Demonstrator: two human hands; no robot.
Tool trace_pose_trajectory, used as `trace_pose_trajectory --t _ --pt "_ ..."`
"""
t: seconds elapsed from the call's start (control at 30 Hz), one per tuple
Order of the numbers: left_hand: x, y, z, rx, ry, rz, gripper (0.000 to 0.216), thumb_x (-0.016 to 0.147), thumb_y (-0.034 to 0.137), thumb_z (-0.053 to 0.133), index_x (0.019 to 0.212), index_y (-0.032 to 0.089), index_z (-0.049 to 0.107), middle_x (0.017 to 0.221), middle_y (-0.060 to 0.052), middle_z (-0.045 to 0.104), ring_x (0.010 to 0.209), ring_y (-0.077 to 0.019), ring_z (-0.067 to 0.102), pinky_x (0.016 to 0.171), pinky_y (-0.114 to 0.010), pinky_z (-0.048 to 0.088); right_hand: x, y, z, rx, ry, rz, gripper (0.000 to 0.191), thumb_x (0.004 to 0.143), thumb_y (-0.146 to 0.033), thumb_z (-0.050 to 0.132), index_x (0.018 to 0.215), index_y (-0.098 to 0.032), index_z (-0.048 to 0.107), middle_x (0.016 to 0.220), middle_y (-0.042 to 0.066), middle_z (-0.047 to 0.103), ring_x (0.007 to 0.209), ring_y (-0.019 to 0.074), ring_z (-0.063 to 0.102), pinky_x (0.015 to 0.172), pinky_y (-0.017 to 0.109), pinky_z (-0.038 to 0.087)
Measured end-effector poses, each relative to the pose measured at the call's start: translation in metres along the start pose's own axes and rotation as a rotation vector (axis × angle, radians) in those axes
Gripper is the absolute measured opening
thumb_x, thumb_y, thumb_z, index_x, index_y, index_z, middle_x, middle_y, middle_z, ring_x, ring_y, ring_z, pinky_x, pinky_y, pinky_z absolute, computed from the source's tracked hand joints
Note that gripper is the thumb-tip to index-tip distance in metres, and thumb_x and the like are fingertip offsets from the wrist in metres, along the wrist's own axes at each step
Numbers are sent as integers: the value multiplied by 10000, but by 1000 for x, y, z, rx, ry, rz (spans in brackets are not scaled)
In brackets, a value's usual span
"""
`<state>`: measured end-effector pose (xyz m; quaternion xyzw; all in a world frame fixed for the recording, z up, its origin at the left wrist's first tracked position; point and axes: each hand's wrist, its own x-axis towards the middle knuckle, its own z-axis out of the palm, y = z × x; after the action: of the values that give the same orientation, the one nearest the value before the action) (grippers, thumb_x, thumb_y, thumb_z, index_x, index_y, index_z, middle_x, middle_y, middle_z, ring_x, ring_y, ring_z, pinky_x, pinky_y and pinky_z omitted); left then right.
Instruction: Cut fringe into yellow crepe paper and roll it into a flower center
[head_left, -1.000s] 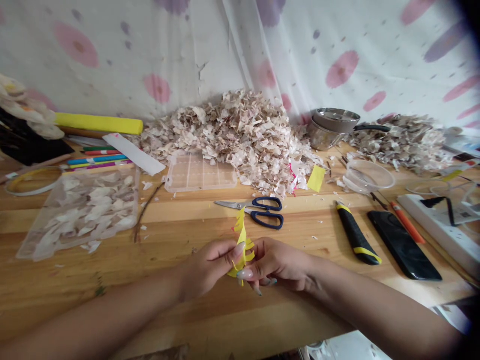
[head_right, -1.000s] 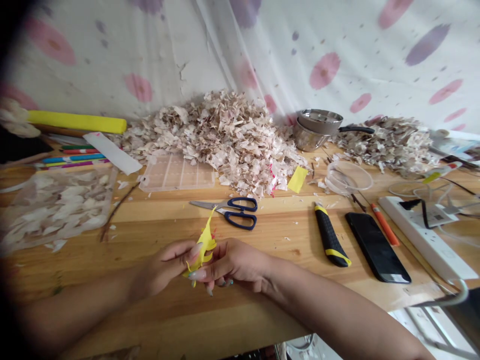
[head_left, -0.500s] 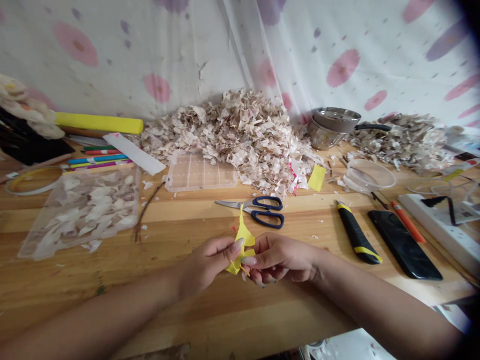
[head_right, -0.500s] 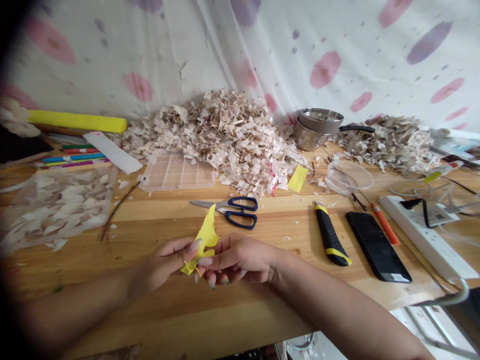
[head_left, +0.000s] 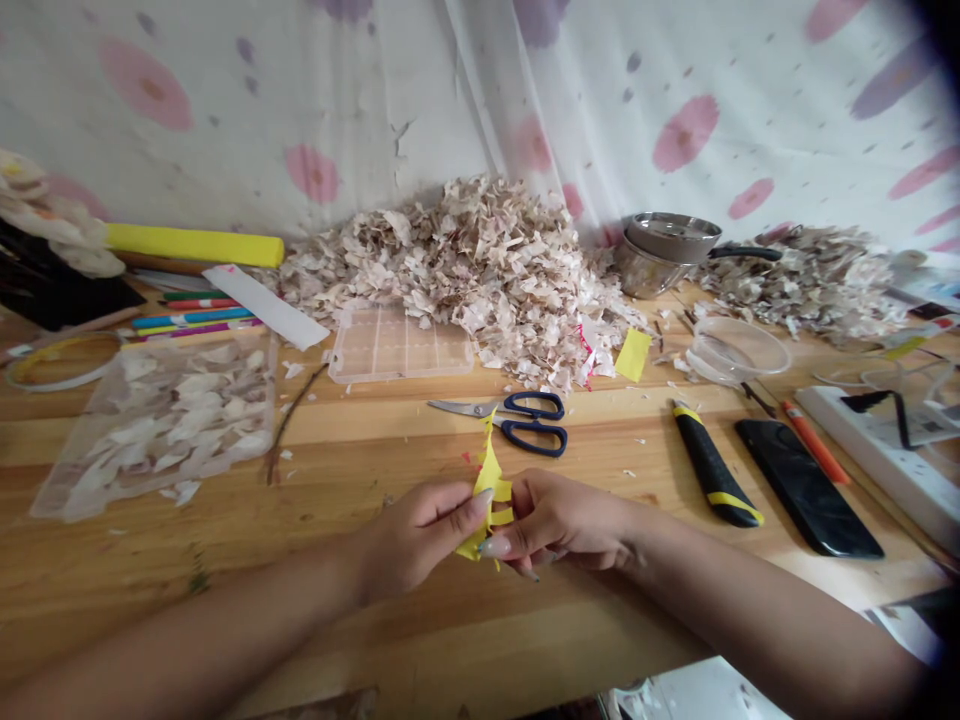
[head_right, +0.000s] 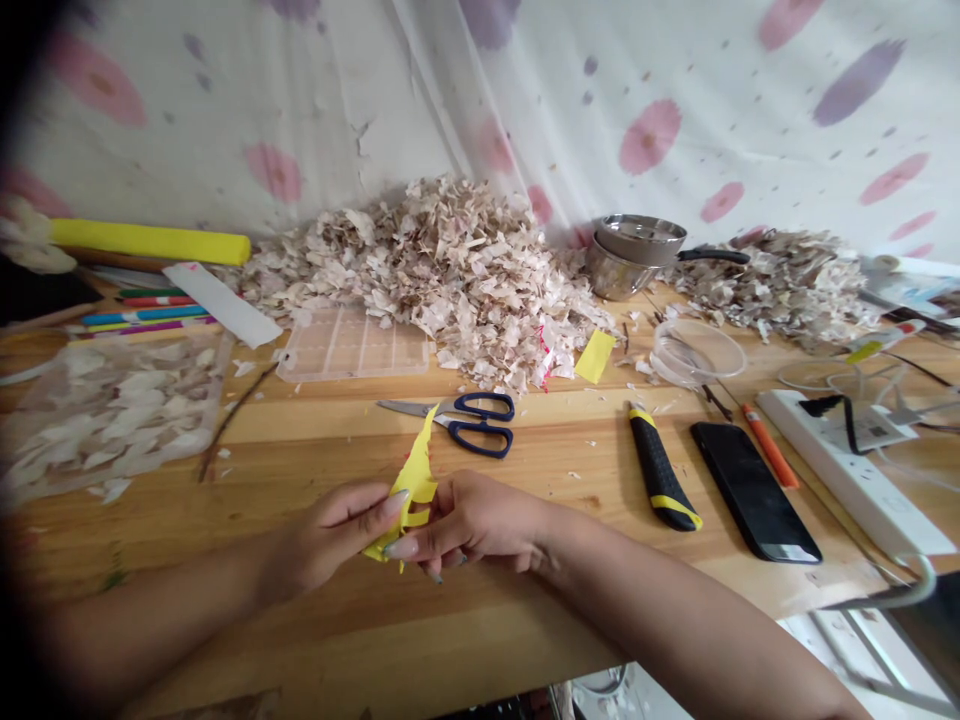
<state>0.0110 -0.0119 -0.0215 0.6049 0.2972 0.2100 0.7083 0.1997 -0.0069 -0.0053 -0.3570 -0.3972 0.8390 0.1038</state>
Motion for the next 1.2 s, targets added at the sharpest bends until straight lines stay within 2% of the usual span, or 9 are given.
trace_pose_trajectory --t 0.1,0.2,0.27,0.43,0.6,0.83,0.97,1.1,1.2 --pt "1 -1 2 -87 35 36 392 930 456 404 804 138 597 793 -70 686 776 -188 626 759 -307 472 0 -1 -2 44 -42 -19 367 645 -399 778 600 -97 577 489 -45 549 339 -8 346 325 159 117" --pt "2 0 5 -178 65 90 371 943 439 380 759 155 532 705 -45 651 680 -170 628 704 -300 478 1 -1 -6 90 -89 -13 452 713 -540 681 750 -92 628 584 1 616 365 19 425 305 164 108" --pt "3 1 6 -177 90 128 364 948 424 374 734 162 507 689 -33 632 668 -167 630 703 -301 476 1 -1 -7 120 -87 -6 482 743 -570 634 793 -91 635 621 24 638 378 31 448 299 171 100" --pt "2 4 5 -51 167 114 386 947 427 372 733 156 544 744 -56 676 736 -180 631 744 -303 465 2 0 -7 119 2 -10 337 771 -427 667 785 -92 634 605 6 614 407 23 430 333 162 121" --pt "3 3 4 -8 177 86 391 947 430 367 785 146 582 770 -69 693 751 -187 611 753 -305 454 2 -1 -4 54 78 -62 313 733 -401 699 731 -104 600 554 -20 587 416 22 379 375 167 146" --pt "2 5 3 105 102 115 408 968 375 333 816 155 641 851 -50 690 815 -173 590 772 -267 425 4 1 1 11 167 -89 361 592 -334 810 643 -131 515 503 -53 570 419 22 376 413 171 187" --pt "1 4 3 135 98 109 380 969 361 343 829 165 637 858 -36 691 792 -158 580 758 -258 425 4 2 2 -20 145 -89 358 583 -330 822 627 -121 535 500 -61 563 396 11 357 406 170 200" --pt "1 3 4 47 111 102 383 966 371 350 791 156 614 800 -46 688 759 -164 604 762 -277 446 2 0 -1 -25 58 -75 328 638 -349 792 753 -122 585 588 -45 605 393 13 397 378 170 186" --pt "2 3 4 -29 147 101 359 962 379 361 775 161 577 746 -42 682 715 -161 609 728 -276 450 2 -1 -3 16 59 -82 343 703 -421 733 766 -120 580 631 -16 624 418 22 435 370 170 164"
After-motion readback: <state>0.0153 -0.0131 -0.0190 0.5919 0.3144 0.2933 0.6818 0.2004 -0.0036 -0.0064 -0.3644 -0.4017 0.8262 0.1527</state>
